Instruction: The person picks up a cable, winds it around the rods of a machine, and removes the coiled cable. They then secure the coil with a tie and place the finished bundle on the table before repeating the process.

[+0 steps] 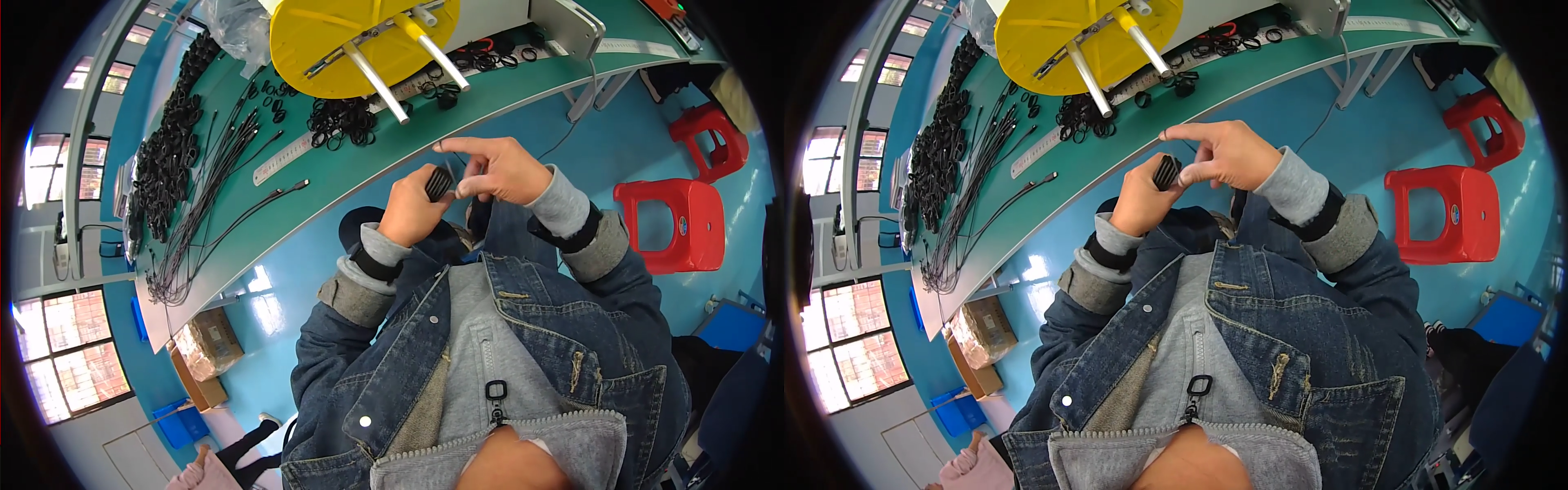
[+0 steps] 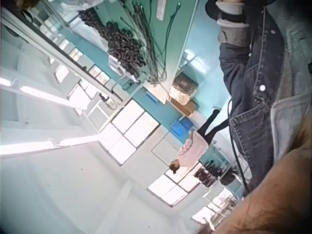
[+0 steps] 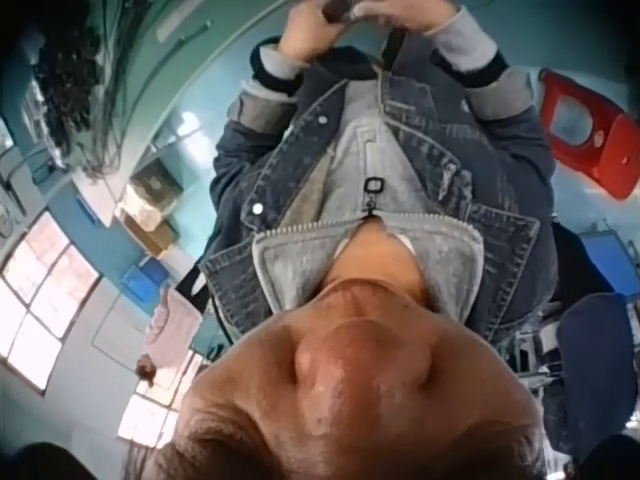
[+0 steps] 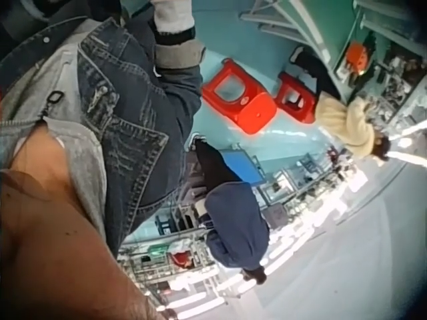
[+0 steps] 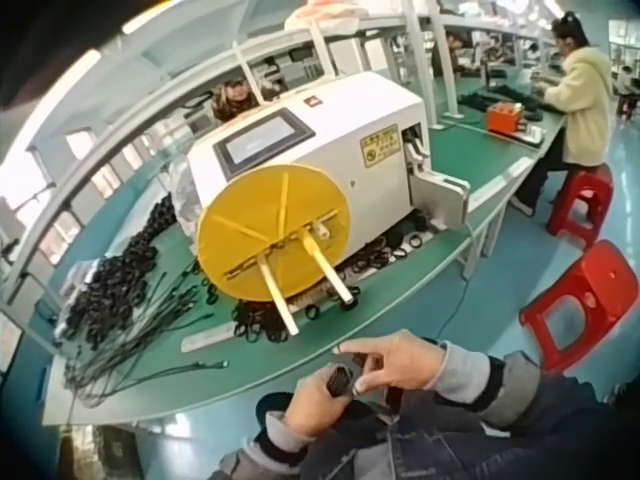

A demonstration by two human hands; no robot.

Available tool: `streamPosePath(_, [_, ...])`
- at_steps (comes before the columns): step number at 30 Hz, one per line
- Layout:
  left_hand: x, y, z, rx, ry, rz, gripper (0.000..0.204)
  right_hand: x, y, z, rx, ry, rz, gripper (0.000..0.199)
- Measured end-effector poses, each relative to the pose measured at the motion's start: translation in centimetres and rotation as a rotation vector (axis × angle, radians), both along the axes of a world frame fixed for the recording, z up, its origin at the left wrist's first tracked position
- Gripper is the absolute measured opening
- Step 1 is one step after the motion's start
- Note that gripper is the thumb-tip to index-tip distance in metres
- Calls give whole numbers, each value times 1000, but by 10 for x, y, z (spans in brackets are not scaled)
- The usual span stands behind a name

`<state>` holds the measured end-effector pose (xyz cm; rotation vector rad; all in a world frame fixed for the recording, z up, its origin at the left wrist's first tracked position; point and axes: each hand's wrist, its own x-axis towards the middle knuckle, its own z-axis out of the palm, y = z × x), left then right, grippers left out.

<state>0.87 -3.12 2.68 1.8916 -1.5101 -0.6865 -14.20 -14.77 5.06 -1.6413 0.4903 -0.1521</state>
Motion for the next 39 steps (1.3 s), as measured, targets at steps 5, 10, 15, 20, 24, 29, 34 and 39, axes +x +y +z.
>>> streamPosePath(5, [-6, -7, -15, -65, -209, -32, 37, 11, 2, -8, -651, -133, -13, 47])
streamPosePath(10, [-10, -7, -21, -407, -405, 21, 65, 24, -3, -21, -809, -163, 143, 44])
streamPosePath(15, [-13, 5, -38, -452, -606, 30, 66, 31, 14, -23, -947, 8, 228, 16])
streamPosePath(20, [-14, 12, -47, -396, -681, 41, 54, 31, 35, -35, -932, 68, 133, 13])
streamPosePath(24, [-3, 31, -52, -464, -545, 100, 49, 47, 45, -47, -867, -86, 117, 22])
streamPosePath(29, [25, 43, -47, -663, -124, 185, 45, 70, 47, -25, 261, -6, 134, 24])
streamPosePath(34, [63, 87, -24, 23, 1441, 343, 28, 76, 43, -59, 965, -4, -360, 13])
streamPosePath(39, [219, 128, 47, -439, 721, 357, 12, 40, 28, -90, 932, 114, -212, 8])
